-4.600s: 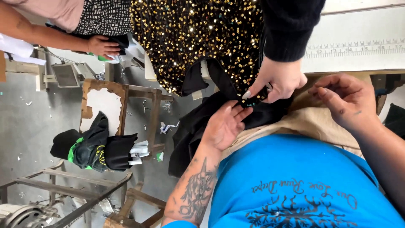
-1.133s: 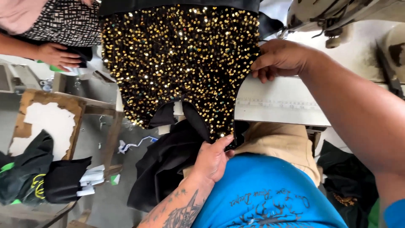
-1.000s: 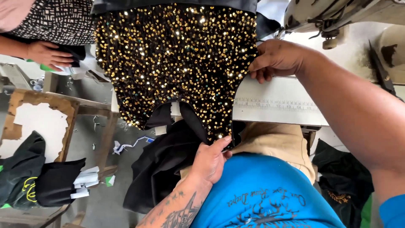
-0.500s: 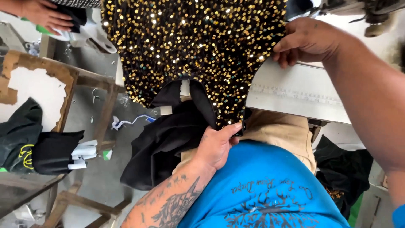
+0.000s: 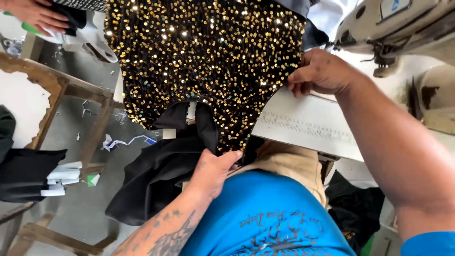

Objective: Aligning a sequined bodice with a black skirt and pinning them together at a sewing workstation.

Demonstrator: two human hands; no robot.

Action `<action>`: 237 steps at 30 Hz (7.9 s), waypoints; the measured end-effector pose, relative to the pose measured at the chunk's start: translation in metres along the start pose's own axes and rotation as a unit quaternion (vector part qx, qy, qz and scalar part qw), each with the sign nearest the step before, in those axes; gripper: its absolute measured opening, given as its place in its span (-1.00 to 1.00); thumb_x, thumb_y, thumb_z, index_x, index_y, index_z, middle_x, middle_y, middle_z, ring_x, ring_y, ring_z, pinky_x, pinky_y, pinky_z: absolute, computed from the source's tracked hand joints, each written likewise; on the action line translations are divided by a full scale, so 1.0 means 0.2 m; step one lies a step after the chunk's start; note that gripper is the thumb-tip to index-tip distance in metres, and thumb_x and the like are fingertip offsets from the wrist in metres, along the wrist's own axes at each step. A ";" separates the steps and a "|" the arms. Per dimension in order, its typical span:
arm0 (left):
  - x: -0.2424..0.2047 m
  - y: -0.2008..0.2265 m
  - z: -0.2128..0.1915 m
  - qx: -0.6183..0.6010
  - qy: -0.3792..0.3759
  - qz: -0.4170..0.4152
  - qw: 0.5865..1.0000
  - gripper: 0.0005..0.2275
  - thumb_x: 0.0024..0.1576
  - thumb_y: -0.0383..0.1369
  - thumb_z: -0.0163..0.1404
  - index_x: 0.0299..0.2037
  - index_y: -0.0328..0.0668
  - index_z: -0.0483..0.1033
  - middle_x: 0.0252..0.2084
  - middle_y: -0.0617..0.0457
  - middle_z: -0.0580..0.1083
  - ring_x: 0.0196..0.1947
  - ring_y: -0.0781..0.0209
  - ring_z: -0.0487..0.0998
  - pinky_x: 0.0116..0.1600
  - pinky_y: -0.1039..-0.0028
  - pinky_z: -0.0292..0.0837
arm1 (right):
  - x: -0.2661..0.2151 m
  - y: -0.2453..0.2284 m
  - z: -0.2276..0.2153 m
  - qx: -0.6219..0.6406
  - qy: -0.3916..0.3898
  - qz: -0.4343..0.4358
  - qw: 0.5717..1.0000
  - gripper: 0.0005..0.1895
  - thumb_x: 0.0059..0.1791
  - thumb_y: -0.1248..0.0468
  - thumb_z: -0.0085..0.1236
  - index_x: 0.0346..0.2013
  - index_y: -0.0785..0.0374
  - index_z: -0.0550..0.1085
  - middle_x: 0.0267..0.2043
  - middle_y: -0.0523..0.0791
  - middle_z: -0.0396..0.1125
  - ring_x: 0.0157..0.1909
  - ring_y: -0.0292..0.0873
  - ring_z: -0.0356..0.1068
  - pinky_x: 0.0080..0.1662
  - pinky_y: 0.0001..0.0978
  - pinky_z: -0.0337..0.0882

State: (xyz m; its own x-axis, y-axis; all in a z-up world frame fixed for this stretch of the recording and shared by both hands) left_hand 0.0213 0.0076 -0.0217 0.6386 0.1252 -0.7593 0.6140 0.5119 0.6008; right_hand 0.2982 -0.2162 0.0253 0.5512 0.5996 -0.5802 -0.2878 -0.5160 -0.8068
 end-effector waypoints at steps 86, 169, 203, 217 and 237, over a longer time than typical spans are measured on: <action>0.43 1.35 -0.09 0.788 -0.217 0.246 0.522 -0.77 -0.02 -0.23 0.10 -0.30 -0.24 0.52 -0.38 -0.01 0.54 -0.37 0.11 0.57 -0.26 0.26 0.45 | -0.23 -0.08 0.65 0.030 0.261 0.170 0.950 -0.69 0.13 0.26 0.36 -0.37 0.40 0.47 -0.42 0.11 0.49 -0.50 0.01 0.46 -0.42 -0.21 0.43; -0.03 -0.03 -0.30 0.040 -0.147 -0.040 0.987 -0.76 0.06 -0.48 0.24 -0.09 -0.05 0.56 -0.19 0.12 0.56 -0.27 0.23 0.55 -0.30 0.50 0.40 | -0.18 -0.08 0.42 0.018 0.162 0.086 0.983 -0.79 0.02 0.35 0.25 -0.48 0.37 0.49 -0.52 0.05 0.42 -0.58 -0.09 0.30 -0.48 -0.31 0.24; -0.19 -0.21 -0.14 0.030 -0.171 0.008 0.985 -0.78 0.18 -0.53 0.17 -0.01 -0.12 0.50 -0.23 0.06 0.49 -0.28 0.26 0.53 -0.34 0.55 0.45 | -0.35 -0.01 0.50 0.205 0.301 -0.027 0.931 -0.49 -0.05 0.42 0.07 0.24 0.29 0.48 -0.43 -0.09 0.34 -0.58 -0.24 0.18 -0.49 -0.42 0.17; 0.01 -0.33 -0.23 -0.030 -0.166 -0.032 0.985 -0.85 0.15 -0.48 0.23 -0.10 -0.20 0.61 -0.22 0.04 0.59 -0.32 0.21 0.58 -0.38 0.55 0.42 | -0.53 -0.01 0.40 0.086 0.355 -0.016 0.931 -0.36 0.11 0.27 0.20 0.48 0.26 0.29 -0.07 0.03 0.52 -0.37 -0.12 0.41 -0.26 -0.26 0.39; -0.02 -0.29 -0.09 -0.078 -0.164 -0.061 0.981 -0.93 0.14 -0.50 0.25 -0.24 -0.19 0.62 -0.33 0.04 0.56 -0.34 0.19 0.52 -0.35 0.52 0.38 | -0.58 0.44 0.42 -0.161 0.474 -0.257 0.827 -0.71 0.18 0.41 0.23 0.19 0.50 0.57 -0.13 -0.03 0.49 -0.28 -0.17 0.39 -0.16 -0.32 0.44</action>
State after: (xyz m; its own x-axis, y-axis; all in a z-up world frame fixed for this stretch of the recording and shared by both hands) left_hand -0.0245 -0.0074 -0.0586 0.6952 -0.2132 -0.6865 0.6337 0.6326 0.4453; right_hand 0.1426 -0.2799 0.0114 0.9459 0.1206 0.3014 0.3146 -0.5694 -0.7595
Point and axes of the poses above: each hand's wrist, its own x-axis towards the middle knuckle, its own z-axis out of the palm, y = z × x, the point moved 3 cm from there along x, towards the middle knuckle
